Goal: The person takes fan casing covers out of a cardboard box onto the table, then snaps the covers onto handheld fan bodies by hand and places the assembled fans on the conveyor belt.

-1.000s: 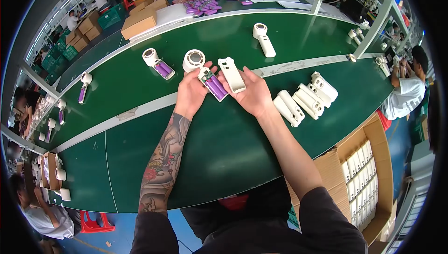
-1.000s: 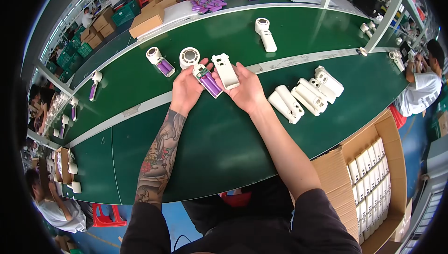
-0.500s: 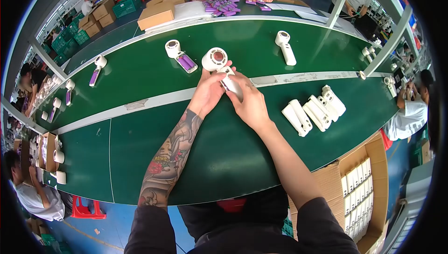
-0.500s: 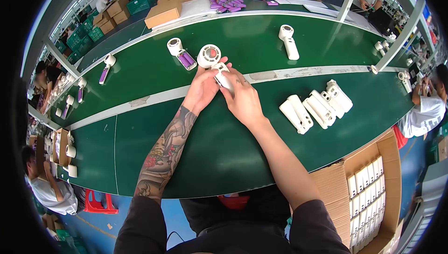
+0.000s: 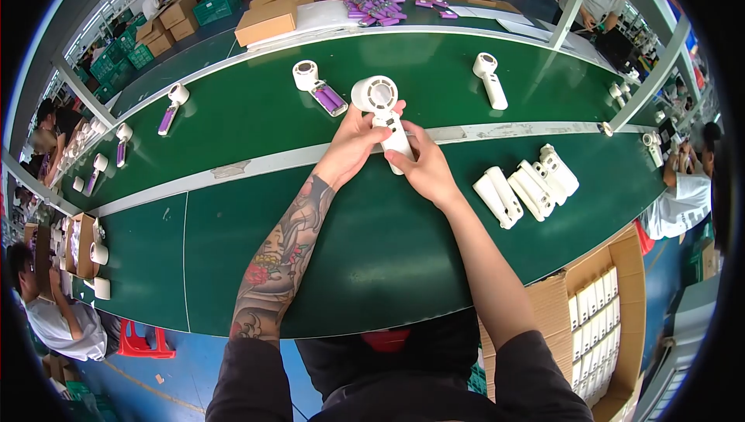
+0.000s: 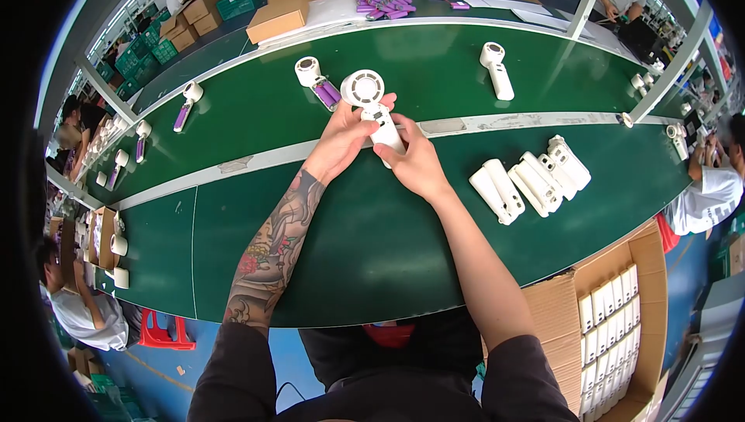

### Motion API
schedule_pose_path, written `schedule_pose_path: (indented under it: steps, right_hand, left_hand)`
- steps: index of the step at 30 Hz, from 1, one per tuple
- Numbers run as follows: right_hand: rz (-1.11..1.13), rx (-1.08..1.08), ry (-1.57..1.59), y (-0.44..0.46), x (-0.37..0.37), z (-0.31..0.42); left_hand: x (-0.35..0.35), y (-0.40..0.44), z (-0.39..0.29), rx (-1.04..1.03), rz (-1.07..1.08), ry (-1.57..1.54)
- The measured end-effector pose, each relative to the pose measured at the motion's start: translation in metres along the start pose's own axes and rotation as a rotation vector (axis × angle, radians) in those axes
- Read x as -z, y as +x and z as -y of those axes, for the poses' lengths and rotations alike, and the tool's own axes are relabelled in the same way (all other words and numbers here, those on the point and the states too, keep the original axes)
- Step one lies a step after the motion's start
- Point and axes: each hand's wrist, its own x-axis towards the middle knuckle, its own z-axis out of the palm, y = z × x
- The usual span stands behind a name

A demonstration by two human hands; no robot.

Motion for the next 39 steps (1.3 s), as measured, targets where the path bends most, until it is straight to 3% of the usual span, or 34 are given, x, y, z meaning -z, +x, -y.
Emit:
schedule_pose_path:
  steps: [3,8,12,18,22,24,25,27,28,32,33,37,39]
  right_hand:
    - [0.118,-0.124,0.13,0.001,0.003,-0.006]
    - [-0.087,-0.008,-0.014,-0.001,-0.007,-0.014]
    - [-0.089,-0.052,-0.291,-0.004,-0.013,-0.001]
    - [-0.117,-0.055,-0.354,0.001,-0.018,0.002]
    - [0.044,-0.279,0.775,0.001,-0.008,0.002]
    - [0.071,-0.327,0.902,-0.003,0.005,-0.002]
    - [0.111,-0.366,1.014,-0.002,0.015,-0.003]
    - [0.206,-0.439,1.226,0.002,0.032,-0.006]
    - [0.204,-0.437,1.227,0.001,0.025,-0.002]
    - [-0.367,-0.309,0.962,0.006,-0.001,-0.004]
    - [-0.372,-0.301,0.961,0.006,-0.003,-0.009]
    - [-0.304,0.014,0.146,0.001,-0.007,-0.027]
    - [-0.274,-0.028,0.166,0.002,0.003,-0.029]
  left_hand:
    - [-0.002,-0.002,-0.002,0.03,0.042,0.079]
    - [-0.005,-0.008,0.017,0.013,0.169,0.33]
    - [-0.008,-0.01,0.019,-0.081,0.089,0.393]
    - [-0.011,-0.007,0.016,-0.107,0.041,0.529]
    - [-0.01,-0.006,0.013,0.005,-0.202,0.526]
    - [0.021,0.004,0.024,-0.231,-0.44,0.843]
    - [0.031,0.011,0.028,-0.228,-0.432,0.852]
    - [0.043,0.026,0.036,-0.334,-0.707,1.248]
    - [0.054,0.03,0.036,-0.335,-0.705,1.248]
    - [0.071,0.062,0.04,-0.134,-0.706,1.668]
    - [0.067,0.066,0.038,-0.143,-0.702,1.666]
    - [0.047,0.075,0.029,0.017,-0.538,1.95]
    - [0.049,0.077,0.028,0.037,-0.473,1.927]
